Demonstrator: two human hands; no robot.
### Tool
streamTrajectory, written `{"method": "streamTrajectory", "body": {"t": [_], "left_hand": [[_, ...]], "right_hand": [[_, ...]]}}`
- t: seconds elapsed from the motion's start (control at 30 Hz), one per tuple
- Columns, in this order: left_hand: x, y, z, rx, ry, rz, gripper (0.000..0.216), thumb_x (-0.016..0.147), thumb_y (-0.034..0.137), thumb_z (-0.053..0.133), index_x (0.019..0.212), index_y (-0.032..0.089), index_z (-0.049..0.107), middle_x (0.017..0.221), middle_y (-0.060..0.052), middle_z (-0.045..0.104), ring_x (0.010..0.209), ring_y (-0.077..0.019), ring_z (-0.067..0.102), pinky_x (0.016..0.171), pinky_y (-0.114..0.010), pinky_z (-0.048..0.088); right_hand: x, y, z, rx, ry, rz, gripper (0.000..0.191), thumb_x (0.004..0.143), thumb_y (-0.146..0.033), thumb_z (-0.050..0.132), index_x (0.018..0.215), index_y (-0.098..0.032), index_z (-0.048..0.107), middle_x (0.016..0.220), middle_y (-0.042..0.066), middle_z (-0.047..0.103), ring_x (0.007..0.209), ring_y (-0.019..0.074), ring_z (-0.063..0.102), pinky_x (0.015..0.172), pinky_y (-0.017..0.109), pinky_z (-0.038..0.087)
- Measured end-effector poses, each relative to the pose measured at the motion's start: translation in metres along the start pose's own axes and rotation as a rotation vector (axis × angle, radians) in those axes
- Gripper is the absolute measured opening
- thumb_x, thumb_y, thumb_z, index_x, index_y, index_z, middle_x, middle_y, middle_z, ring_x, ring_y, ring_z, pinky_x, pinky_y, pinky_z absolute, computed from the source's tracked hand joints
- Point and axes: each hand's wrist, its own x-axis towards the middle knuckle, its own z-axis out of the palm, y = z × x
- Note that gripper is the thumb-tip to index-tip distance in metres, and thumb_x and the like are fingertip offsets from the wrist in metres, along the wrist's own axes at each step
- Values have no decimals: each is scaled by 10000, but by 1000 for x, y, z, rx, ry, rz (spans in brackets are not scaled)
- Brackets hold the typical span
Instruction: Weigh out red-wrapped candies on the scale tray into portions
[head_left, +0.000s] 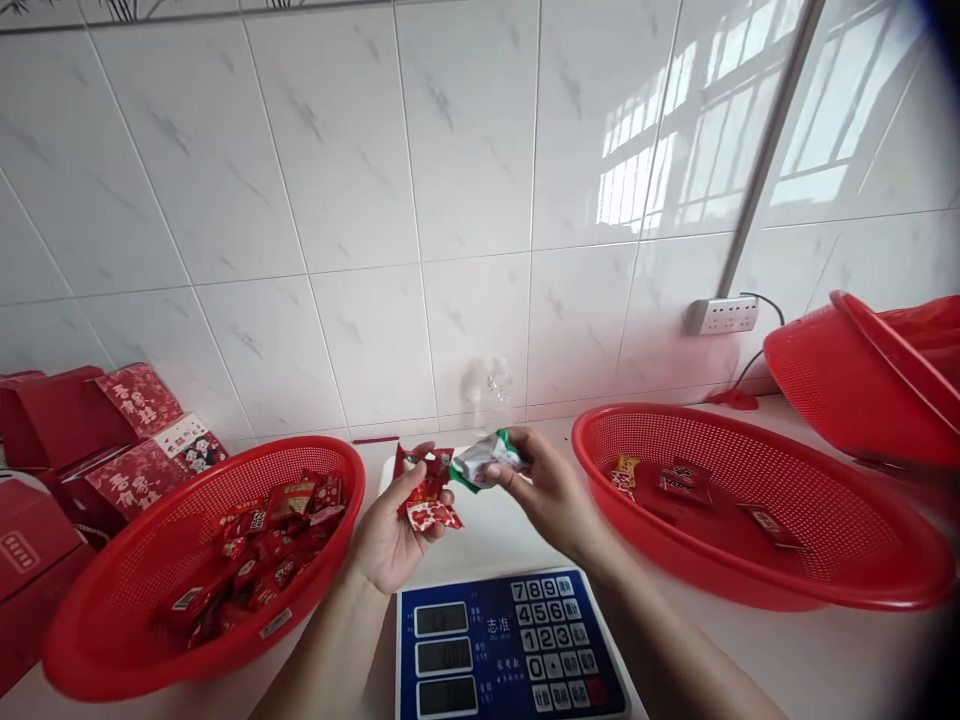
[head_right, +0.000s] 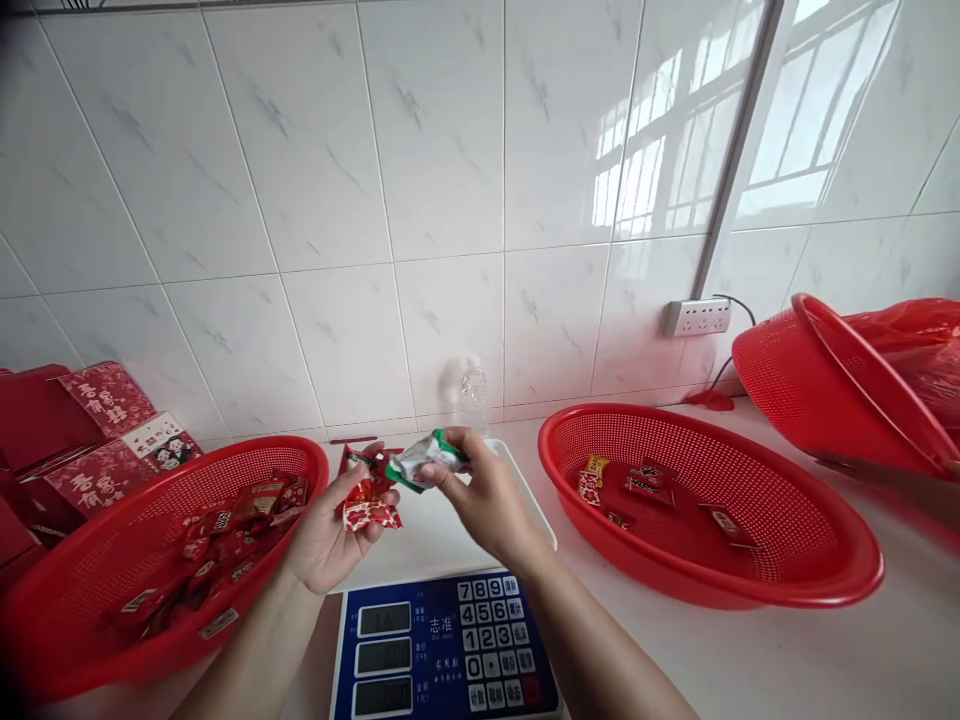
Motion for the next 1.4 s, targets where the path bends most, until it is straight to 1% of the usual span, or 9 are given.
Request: {"method": "streamTrajectory", "body": {"t": [0.2,0.33,0.43,0.6,0.73,0.9,1.0,1.2,1.4], "left_hand": [[-8,13,-12,-35,-50,-14,507,770,286,664,1249,302,497,985,-64,613,692,-107,589,417,-127,478],[-8,10,-12,34,-65,-4,567,763,300,674,1292,311,467,1005,-72,613,699,-126,595,407,-154,483],[-8,1,-9,118,-82,5,605,751,308,686,1311,287,457,1009,-83,612,700,-153,604,380,-190,485],[-10,-12,-3,245,-163,-56,659,768,316,668,1368,298,397,1062,-91,596,769,-212,640,386,-246,514],[-12,-13,-1,243,-110,-23,681,777,258,640,1391,314,349,1177,-102,578,858,-241,648,429,-257,526],[-14,-8,0,215,-56,162,760,718,159,634,1393,332,330,1262,-90,568,997,-273,620,550,-288,558],[-17,-5,0,228,-46,310,788,681,98,649,1363,368,363,1320,-53,532,1064,-265,594,670,-313,569],[-21,-9,2,304,-111,388,738,685,101,676,1315,378,410,1361,-39,494,1208,-292,496,817,-374,542],[-13,-13,1,306,-71,339,494,720,122,663,1152,306,510,1315,-38,537,1187,-291,520,883,-421,504]], "right_hand": [[12,31,-12,-178,-115,211,399,820,-431,552,1117,-166,567,936,89,672,806,208,627,700,355,504],[9,36,-9,-399,-98,129,365,839,-402,538,1143,-210,602,1137,113,637,1047,264,580,882,452,450],[3,24,0,-159,-193,132,400,874,-445,492,1187,-209,574,1115,105,655,1023,232,600,872,420,469],[-4,3,16,176,-370,168,350,852,-418,545,1129,-209,591,895,38,690,749,166,634,736,358,514],[-1,4,19,243,-185,214,239,800,-362,592,959,-184,593,860,37,649,800,171,610,765,355,491],[3,6,14,540,14,330,110,749,-260,552,836,-221,498,740,-38,533,727,125,560,727,319,485],[1,5,12,497,-66,399,144,755,-285,562,727,-215,439,612,-68,451,552,92,477,569,259,432],[-7,2,18,327,-523,389,370,818,-545,533,727,-187,503,572,-70,357,460,64,275,406,216,206],[-3,-4,9,250,-358,308,404,778,-568,577,666,-189,495,568,-64,395,462,62,276,423,228,207]]}}
